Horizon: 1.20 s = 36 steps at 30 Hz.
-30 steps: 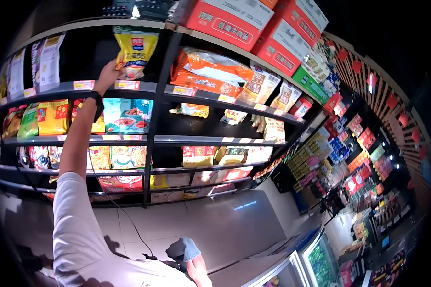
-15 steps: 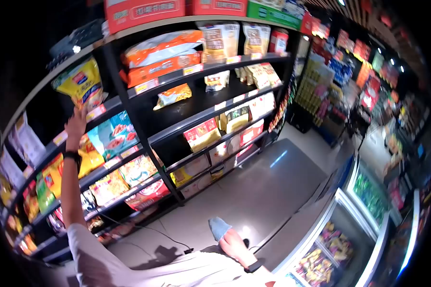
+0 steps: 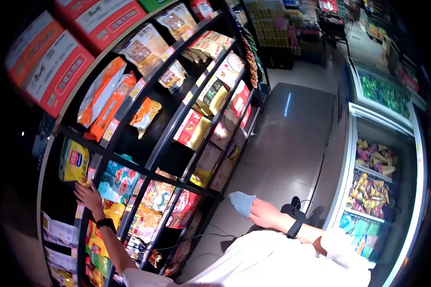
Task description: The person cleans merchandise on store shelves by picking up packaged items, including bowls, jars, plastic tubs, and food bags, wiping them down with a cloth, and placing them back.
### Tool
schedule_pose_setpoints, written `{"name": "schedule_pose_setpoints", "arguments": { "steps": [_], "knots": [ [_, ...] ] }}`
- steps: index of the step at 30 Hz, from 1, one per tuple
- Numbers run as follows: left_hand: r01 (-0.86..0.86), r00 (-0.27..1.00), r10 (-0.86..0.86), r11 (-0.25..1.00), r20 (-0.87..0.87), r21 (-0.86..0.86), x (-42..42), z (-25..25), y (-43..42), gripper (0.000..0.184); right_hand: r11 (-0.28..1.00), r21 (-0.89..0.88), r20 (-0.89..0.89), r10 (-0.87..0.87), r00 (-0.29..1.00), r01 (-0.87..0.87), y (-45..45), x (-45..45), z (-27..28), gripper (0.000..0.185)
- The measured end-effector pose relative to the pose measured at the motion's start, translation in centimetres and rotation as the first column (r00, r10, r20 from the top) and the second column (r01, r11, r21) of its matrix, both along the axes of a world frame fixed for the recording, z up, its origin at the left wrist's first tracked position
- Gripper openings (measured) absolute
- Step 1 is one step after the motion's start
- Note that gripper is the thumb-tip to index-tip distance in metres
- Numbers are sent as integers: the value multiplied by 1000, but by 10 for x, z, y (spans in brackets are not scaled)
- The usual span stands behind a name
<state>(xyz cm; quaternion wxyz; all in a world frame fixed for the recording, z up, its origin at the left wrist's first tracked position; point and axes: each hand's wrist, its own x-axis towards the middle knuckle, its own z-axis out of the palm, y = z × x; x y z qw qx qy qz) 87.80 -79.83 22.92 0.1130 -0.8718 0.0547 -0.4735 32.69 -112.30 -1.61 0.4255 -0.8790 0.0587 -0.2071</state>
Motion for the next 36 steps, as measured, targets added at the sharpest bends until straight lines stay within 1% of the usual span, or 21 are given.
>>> {"name": "schedule_pose_setpoints", "arguments": {
  "steps": [5, 6, 8, 9, 10, 11, 14, 16, 18, 20, 21, 22, 24, 26, 27, 28, 29, 32, 34, 35, 36],
  "knots": [
    [17, 987, -32, 995, 159, 96, -11, -24, -10, 77, 998, 46, -107, -25, 994, 30, -26, -14, -24, 47],
    [16, 979, -39, 993, 201, 115, -23, -30, -20, 80, 998, 58, -104, -34, 994, 40, -31, -16, -23, 47],
    [8, 956, -54, 988, 288, 156, -48, -40, -40, 87, 990, 106, 17, -93, 996, 91, -42, -21, -13, 49],
    [49, 991, -50, 999, 126, 11, -60, -46, -50, 90, 989, 121, -2, -80, 997, 80, -51, -26, -8, 50],
    [27, 997, -27, 1000, 68, -4, -69, -54, -58, 89, 987, 138, 5, -84, 996, 83, -61, -30, -1, 50],
    [30, 997, -31, 999, 78, 18, -75, -63, -71, 89, 981, 160, 8, -109, 994, 106, -69, -32, 5, 50],
    [56, 997, -57, 998, -50, -17, -93, -94, -100, 72, 966, 224, 25, -137, 990, 128, -101, -36, 8, 48],
    [185, 983, -184, 981, -22, 61, -107, -115, -128, 72, 972, 166, -21, -166, 986, 168, -125, -41, -6, 48],
    [97, 974, -51, 974, -219, 204, -141, -124, -174, 75, 978, 124, -48, -163, 985, 168, -156, -46, -7, 45],
    [222, 940, -139, 943, -312, 247, -172, -138, -221, 77, 969, 152, -41, -193, 980, 197, -186, -48, -5, 45],
    [400, 899, -345, 898, -271, 182, -175, -158, -238, 78, 966, 131, -47, -217, 975, 221, -201, -51, -7, 45],
    [390, 862, -316, 913, -397, 119, -181, -171, -259, 79, 964, 109, -56, -239, 969, 244, -217, -55, -7, 45],
    [466, 753, -379, 884, -538, 30, -204, -178, -307, 79, 957, 130, -42, -254, 966, 258, -241, -62, -7, 45],
    [537, 690, -436, 844, -578, 4, -214, -187, -350, 81, 934, 129, -38, -332, 943, 334, -267, -69, -9, 42],
    [555, 646, -427, 832, -633, 6, -213, -188, -372, 82, 893, 217, -55, -392, 918, 394, -276, -69, -8, 38],
    [600, 610, -452, 800, -651, 7, -208, -187, -392, 81, 894, 215, -53, -391, 919, 393, -287, -72, -12, 38],
    [611, 599, -467, 791, -651, -5, -203, -182, -416, 80, 828, 381, -166, -376, 912, 411, -299, -76, -15, 37],
    [655, 567, -545, 753, -618, -64, -176, -164, -491, 77, 629, 614, -288, -385, 877, 478, -322, -76, -8, 24],
    [719, 510, -666, 678, -544, -155, -152, -150, -547, 79, 514, 672, -279, -491, 825, 533, -342, -74, -17, 29],
    [723, 468, -710, 650, -527, -233, -137, -145, -576, 78, 516, 672, -286, -481, 829, 531, -353, -73, -20, 29],
    [731, 341, -792, 562, -506, -387, -120, -139, -607, 76, 468, 698, -309, -486, 817, 542, -365, -69, -24, 28]
  ]
}}
